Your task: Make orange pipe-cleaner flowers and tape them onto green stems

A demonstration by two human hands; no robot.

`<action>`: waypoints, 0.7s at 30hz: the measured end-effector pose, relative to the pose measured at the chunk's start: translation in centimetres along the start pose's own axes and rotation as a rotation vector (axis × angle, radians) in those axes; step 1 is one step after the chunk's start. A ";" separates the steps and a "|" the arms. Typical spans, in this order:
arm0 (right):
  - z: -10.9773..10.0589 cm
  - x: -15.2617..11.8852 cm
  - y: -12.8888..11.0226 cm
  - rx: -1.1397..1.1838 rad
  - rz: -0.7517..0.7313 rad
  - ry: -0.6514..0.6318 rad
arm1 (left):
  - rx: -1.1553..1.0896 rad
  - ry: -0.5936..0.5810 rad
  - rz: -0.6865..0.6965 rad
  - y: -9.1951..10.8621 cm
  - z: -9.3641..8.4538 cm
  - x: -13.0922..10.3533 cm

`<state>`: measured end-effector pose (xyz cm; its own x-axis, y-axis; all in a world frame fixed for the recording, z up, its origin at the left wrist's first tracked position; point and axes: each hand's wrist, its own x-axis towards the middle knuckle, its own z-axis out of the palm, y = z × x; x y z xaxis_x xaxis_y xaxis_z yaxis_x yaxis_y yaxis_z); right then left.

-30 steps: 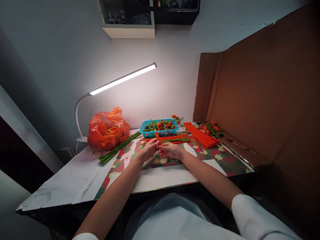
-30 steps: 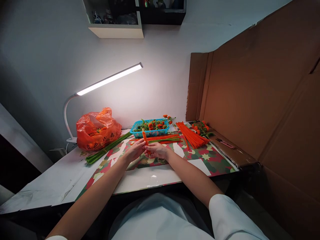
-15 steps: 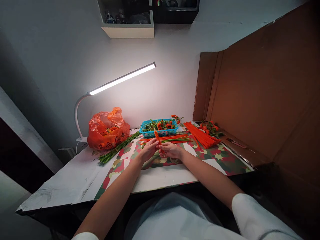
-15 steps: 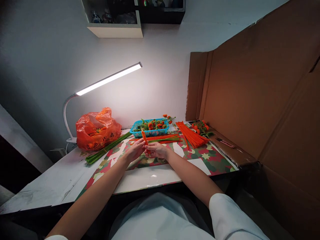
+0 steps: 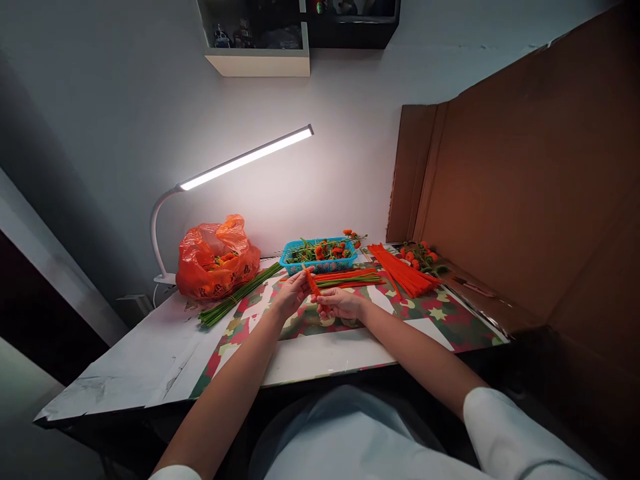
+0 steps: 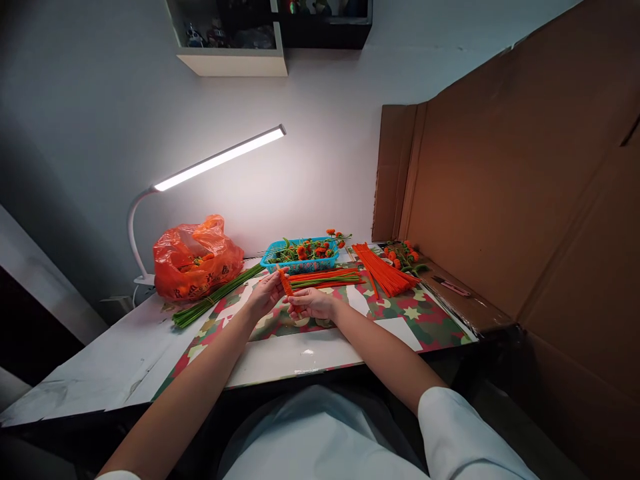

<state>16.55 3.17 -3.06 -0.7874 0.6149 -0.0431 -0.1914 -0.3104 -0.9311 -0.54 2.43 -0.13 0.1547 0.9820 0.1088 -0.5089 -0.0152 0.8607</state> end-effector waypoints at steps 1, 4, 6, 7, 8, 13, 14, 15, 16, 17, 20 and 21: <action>0.0 0.0 0.0 -0.006 0.006 -0.007 | 0.004 -0.008 -0.002 0.0 -0.1 0.0; 0.1 -0.1 -0.1 -0.046 0.019 -0.012 | 0.049 -0.004 0.001 0.0 -0.4 0.1; 0.4 -0.3 -0.3 -0.103 0.014 0.018 | 0.087 0.022 0.009 -0.1 -0.6 0.1; 0.6 -0.4 -0.4 -0.141 0.009 0.045 | 0.105 0.040 0.016 -0.1 -0.7 0.2; 0.9 -0.5 -0.5 -0.184 -0.001 0.078 | 0.121 0.060 0.021 -0.1 -0.8 0.2; 1.9 -0.6 -0.7 -0.365 -0.039 0.229 | 0.193 0.114 0.018 -0.3 -0.8 0.2; 2.0 -0.6 -0.6 -0.383 -0.040 0.249 | 0.212 0.114 0.012 -0.3 -0.8 0.3; 2.1 -0.5 -0.4 -0.394 -0.038 0.265 | 0.229 0.118 0.006 -0.4 -0.9 0.3; 2.2 -0.4 -0.3 -0.399 -0.036 0.278 | 0.243 0.123 -0.001 -0.4 -0.9 0.3; 2.3 -0.3 -0.2 -0.401 -0.036 0.290 | 0.250 0.129 -0.006 -0.4 -1.0 0.3; 2.4 -0.2 -0.1 -0.365 -0.053 0.307 | 0.230 0.178 0.016 -0.4 -1.2 0.5; 2.4 -0.3 -0.3 -0.333 -0.052 0.303 | 0.211 0.202 0.035 -0.4 -1.3 0.6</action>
<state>15.40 1.33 -1.91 -0.5651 0.8235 -0.0511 0.0118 -0.0539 -0.9985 -1.30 3.28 -1.06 -0.0423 0.9975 0.0570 -0.3199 -0.0676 0.9450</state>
